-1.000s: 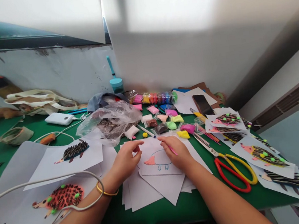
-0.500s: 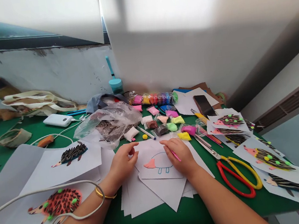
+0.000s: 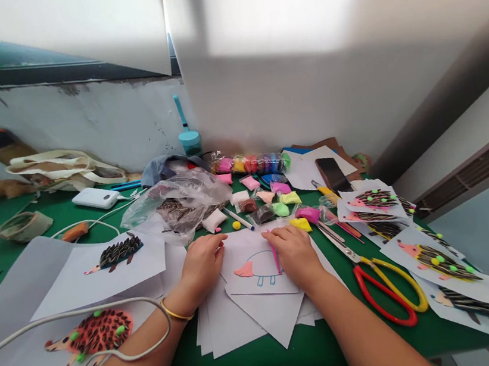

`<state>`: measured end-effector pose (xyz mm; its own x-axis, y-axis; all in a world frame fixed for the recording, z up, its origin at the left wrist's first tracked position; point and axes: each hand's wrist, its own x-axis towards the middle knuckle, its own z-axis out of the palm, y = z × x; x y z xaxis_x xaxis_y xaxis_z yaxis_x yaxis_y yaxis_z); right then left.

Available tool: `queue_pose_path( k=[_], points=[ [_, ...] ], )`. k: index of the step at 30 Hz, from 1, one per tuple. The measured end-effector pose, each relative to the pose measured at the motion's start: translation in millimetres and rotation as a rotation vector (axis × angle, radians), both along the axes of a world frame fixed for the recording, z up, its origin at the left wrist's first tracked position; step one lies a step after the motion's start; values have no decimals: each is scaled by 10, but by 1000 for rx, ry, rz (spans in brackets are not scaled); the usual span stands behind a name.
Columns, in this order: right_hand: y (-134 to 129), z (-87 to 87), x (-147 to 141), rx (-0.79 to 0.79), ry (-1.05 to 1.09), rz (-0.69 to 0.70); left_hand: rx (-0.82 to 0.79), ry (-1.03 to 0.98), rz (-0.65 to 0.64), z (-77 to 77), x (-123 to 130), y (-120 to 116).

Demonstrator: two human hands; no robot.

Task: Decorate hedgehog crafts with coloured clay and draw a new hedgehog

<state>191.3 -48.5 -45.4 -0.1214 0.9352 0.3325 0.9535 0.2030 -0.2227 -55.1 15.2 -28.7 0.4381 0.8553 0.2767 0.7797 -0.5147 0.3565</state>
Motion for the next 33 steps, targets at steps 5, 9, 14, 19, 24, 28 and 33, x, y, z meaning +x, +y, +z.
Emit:
queue_pose_path(
  k=[5,9,14,19,24,28,33],
  points=[
    [33,-27,50,6,12,-21,-16,1,7,3,25,7],
    [118,35,93,72,8,-88,-52,-31,25,40,37,4],
    [352,234,110,62,-44,-86,-83,1,32,88,79,23],
    [573,359,-4,19,-75,-89,-61,97,19,121,154,24],
    [690,417,-204,-42,-117,-63,-9,61,46,61,138,32],
    [780,465,-410,-115,-148,4,-33,-188,101,0,26,99],
    [910,433,-805,-147,-163,135,-166,-724,179,-31,-27,192]
  ],
)
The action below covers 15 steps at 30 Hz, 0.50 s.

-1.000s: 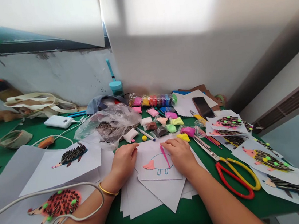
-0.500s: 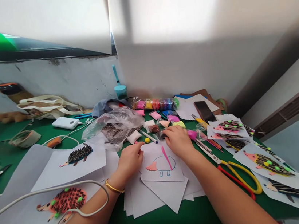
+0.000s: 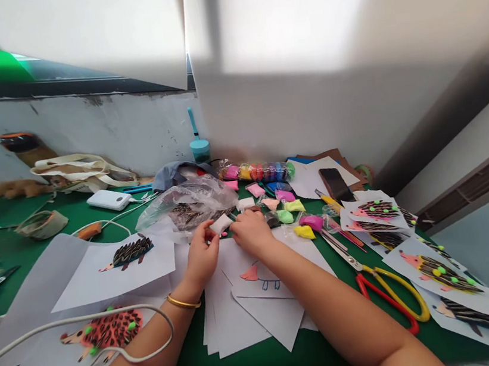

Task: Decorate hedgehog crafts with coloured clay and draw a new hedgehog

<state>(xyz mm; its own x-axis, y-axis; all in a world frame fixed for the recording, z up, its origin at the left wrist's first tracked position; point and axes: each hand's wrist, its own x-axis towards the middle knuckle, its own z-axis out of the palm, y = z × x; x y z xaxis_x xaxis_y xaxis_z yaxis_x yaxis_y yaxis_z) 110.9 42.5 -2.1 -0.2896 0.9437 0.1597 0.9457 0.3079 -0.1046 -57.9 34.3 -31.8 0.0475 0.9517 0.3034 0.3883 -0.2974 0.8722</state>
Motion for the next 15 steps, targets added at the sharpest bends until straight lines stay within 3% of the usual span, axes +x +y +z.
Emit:
queue_pose_path(
  k=[7,11,15],
  points=[
    [149,-59,-259,-33,75,30,-264,-514,-103,2,102,-64],
    [113,-16,-153,-45,201,-4,-411,-596,-100,39,110,-103],
    [-31,8,26,-91,406,-41,-418,-578,-125,38,117,-112]
  ],
)
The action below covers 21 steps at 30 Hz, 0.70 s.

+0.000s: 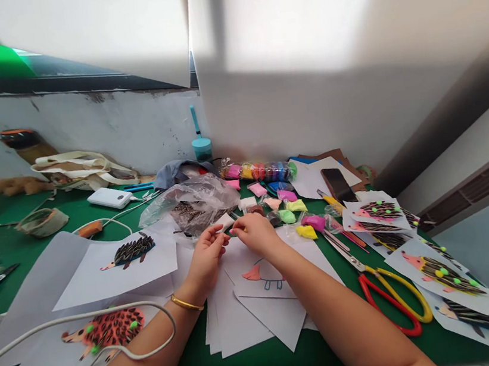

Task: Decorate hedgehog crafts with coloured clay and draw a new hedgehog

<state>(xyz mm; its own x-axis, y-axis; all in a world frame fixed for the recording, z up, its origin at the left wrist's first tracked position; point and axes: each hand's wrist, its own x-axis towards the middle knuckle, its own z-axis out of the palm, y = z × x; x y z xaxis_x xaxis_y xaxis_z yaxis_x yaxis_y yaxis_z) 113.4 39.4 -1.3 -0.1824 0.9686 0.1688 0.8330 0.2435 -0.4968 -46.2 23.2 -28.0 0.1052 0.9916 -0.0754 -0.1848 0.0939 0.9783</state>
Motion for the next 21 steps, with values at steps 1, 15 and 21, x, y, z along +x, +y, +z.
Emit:
queue_pose_path(
  k=[1,15,21],
  points=[
    [-44,-3,37,-14,57,-4,28,7,-9,-6,5,-1],
    [-327,-27,38,-164,467,70,448,451,-17,-81,-20,-8],
    [-31,72,348,-7,-11,-6,447,571,-42,-72,-59,24]
  ],
)
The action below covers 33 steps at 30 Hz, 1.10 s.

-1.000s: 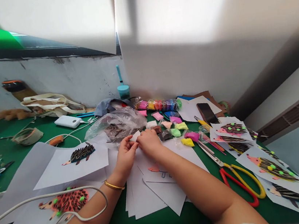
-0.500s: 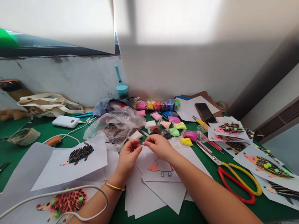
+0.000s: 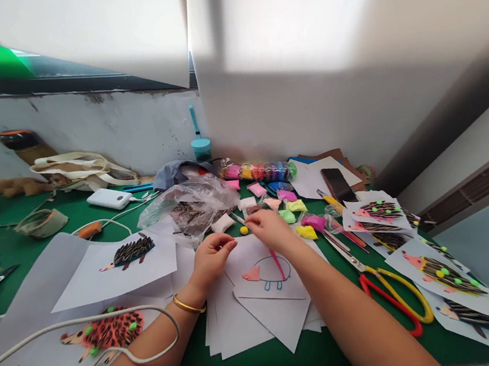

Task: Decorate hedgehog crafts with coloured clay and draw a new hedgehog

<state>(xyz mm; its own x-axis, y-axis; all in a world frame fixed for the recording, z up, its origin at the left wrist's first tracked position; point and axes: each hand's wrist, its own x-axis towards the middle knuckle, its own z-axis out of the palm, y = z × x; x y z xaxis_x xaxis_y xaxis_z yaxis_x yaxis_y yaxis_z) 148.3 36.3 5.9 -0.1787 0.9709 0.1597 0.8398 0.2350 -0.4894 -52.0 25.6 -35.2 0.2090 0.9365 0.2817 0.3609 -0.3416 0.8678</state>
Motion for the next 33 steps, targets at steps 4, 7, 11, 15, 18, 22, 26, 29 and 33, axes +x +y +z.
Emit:
queue_pose_path(
  k=[4,7,11,15,18,22,26,29,33],
  points=[
    [347,14,159,76,-168,-129,53,207,-17,-3,0,13],
    [498,-47,132,71,-259,-146,116,372,-25,2,10,1],
    [527,-53,53,88,-291,-145,152,487,-33,8,12,-22],
    [355,78,73,149,-255,-134,171,530,-61,2,8,-40],
    [73,94,154,160,-114,-96,178,532,-54,13,6,-57],
    [-377,-134,302,95,212,-159,222,490,-166,70,-10,-83],
    [-651,-405,441,24,341,-225,272,456,-429,132,-43,-129],
    [-691,-466,493,28,335,-278,261,517,-546,144,-58,-183],
    [-627,-400,450,49,309,-271,239,574,-557,125,-46,-238]
  ],
)
